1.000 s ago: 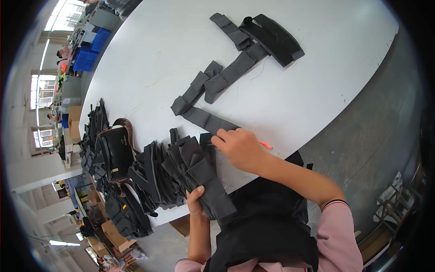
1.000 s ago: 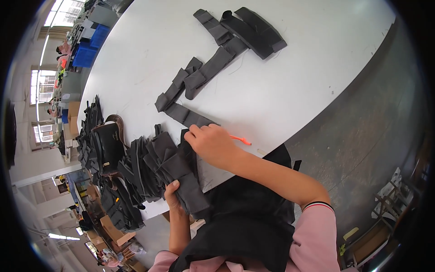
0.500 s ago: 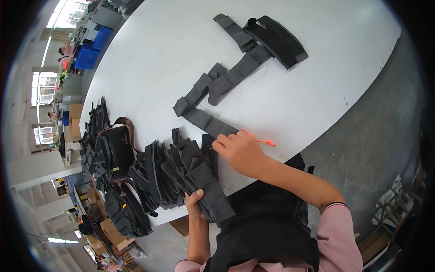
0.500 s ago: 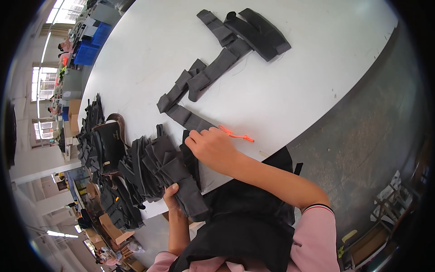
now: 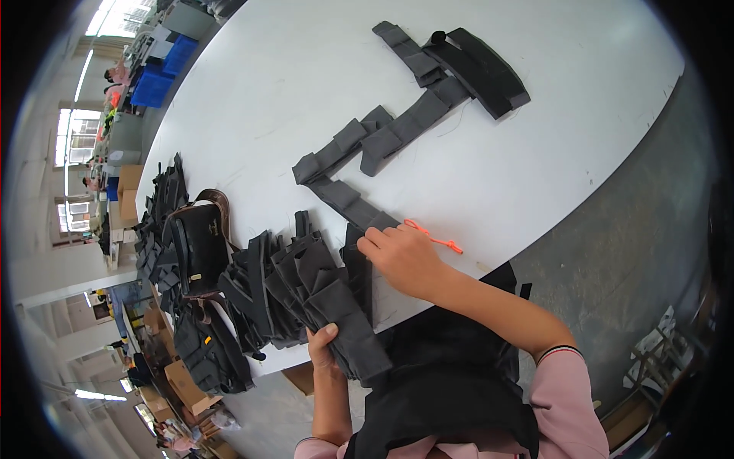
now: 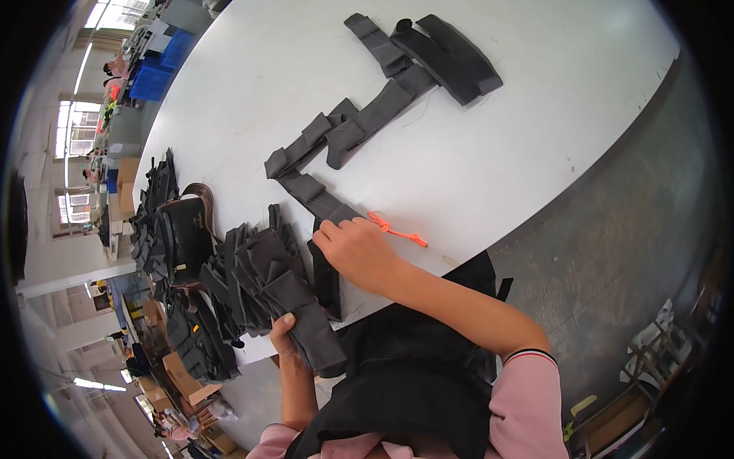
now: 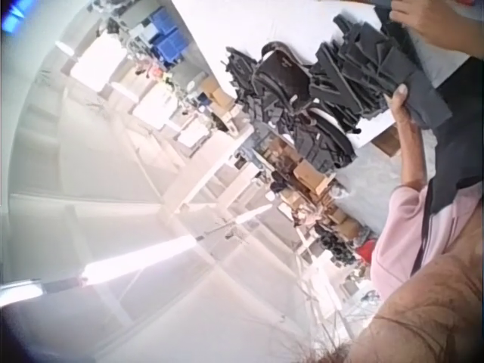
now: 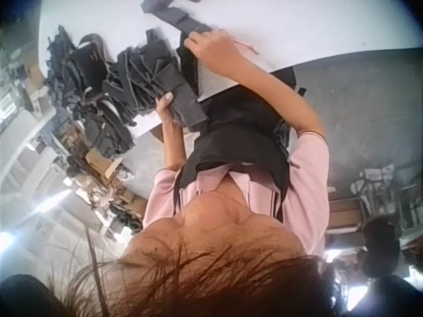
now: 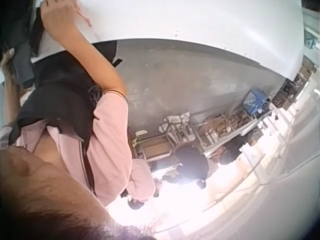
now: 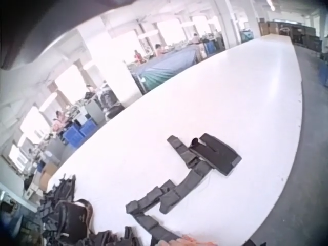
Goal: Sorting and stacking black nylon strap components on a workbench in a factory setting.
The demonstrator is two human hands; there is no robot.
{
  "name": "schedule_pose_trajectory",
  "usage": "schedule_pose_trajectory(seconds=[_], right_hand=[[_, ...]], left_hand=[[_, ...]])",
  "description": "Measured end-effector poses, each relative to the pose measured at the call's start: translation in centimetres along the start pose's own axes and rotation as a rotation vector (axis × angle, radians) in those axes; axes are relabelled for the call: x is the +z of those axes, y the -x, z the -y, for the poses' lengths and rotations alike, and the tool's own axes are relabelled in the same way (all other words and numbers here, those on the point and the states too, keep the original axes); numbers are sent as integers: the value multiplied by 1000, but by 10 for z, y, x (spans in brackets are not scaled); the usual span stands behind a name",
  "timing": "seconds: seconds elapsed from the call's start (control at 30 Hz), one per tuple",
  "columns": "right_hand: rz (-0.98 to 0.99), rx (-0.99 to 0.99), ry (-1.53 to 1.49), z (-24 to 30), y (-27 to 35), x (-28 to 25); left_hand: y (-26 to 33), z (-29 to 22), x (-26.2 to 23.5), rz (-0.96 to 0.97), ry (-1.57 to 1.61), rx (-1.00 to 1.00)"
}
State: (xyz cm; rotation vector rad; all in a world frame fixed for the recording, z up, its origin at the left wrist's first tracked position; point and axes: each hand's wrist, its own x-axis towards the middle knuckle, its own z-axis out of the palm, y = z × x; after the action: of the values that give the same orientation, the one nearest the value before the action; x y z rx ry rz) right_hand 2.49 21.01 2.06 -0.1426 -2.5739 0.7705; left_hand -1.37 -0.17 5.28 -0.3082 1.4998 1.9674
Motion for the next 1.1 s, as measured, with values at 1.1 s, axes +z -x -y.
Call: schedule_pose_trajectory(seconds=[1.1], right_hand=[[47,30,-97,38,1,-22]], left_hand=[[19,-35,-7,-46,-26,97]])
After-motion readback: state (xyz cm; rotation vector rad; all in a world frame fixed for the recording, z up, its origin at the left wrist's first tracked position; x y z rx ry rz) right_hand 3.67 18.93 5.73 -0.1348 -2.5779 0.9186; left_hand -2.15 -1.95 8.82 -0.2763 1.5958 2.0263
